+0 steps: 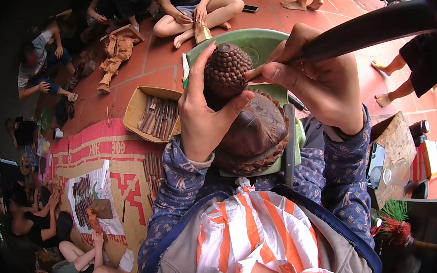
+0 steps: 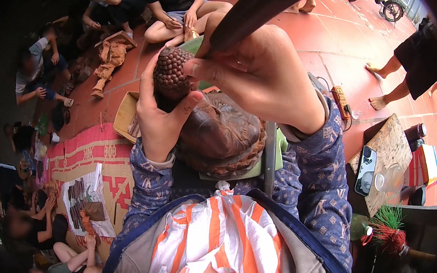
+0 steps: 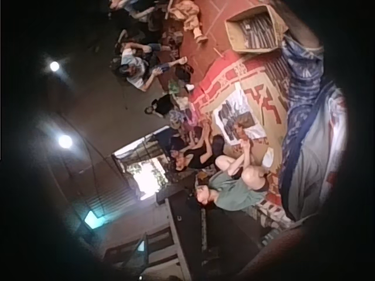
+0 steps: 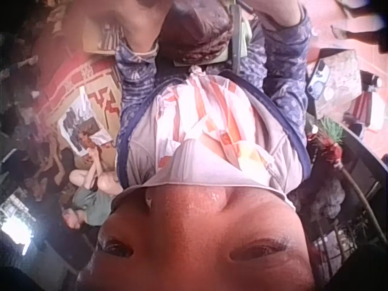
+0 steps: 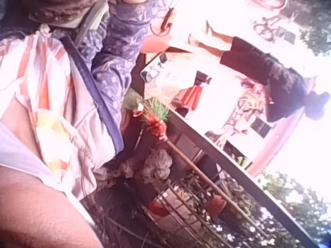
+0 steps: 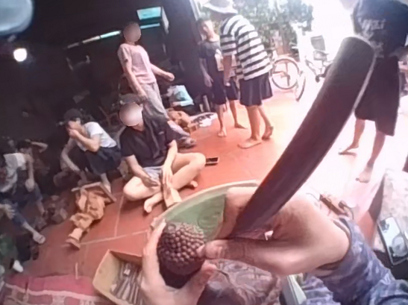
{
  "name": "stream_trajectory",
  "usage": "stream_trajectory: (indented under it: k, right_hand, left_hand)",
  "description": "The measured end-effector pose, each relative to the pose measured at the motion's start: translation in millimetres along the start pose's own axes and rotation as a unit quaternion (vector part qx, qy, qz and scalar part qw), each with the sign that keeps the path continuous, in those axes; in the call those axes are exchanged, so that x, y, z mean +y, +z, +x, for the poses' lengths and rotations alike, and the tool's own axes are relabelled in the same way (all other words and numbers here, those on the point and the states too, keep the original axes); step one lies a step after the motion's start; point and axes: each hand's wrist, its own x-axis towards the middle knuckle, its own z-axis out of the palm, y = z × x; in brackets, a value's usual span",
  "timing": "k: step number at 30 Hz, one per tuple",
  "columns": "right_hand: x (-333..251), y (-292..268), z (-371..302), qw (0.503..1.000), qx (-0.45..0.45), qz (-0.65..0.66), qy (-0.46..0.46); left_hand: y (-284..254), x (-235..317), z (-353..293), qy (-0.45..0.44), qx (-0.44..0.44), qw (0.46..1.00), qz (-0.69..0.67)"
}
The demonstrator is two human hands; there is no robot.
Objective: The person carves a small, textured wooden object using a chisel and mallet. They hold the object in one hand and strike the chisel with the mallet to shape the surface, rotating the object periodically to access different areas.
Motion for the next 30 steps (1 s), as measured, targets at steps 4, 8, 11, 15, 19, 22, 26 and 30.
stream_trajectory:
  k: [4, 8, 11, 15, 19, 22, 26, 30]
  right_hand:
    - [2, 6, -3, 0.989, 0.105, 0.088, 0.054]
    - [14, 16, -8, 0.971, 0.173, 0.152, 0.067]
    - [17, 19, -9, 0.965, 0.188, 0.172, 0.056]
    - [21, 20, -7, 0.977, 0.166, 0.125, 0.045]
    - [25, 13, -4, 0.99, 0.117, 0.082, -0.013]
    - [26, 8, -2, 0.993, 0.088, 0.067, -0.04]
    - [26, 11, -3, 0.99, 0.102, 0.089, -0.024]
    - [21, 10, -1, 0.99, 0.101, 0.098, 0.0]
  left_hand:
    - [0, 3, 1, 0.013, 0.013, 1.0, 0.007]
    - [1, 7, 2, 0.018, 0.01, 1.0, 0.011]
    - [2, 7, 1, 0.018, 0.009, 1.0, 0.01]
    - [-1, 5, 1, 0.019, 0.008, 1.0, 0.012]
    - [0, 5, 2, 0.026, 0.01, 0.999, 0.016]
    - [0, 4, 1, 0.019, 0.009, 1.0, 0.009]
    - [0, 5, 0, 0.013, 0.01, 1.0, 0.013]
    - [0, 7, 2, 0.029, 0.009, 0.999, 0.023]
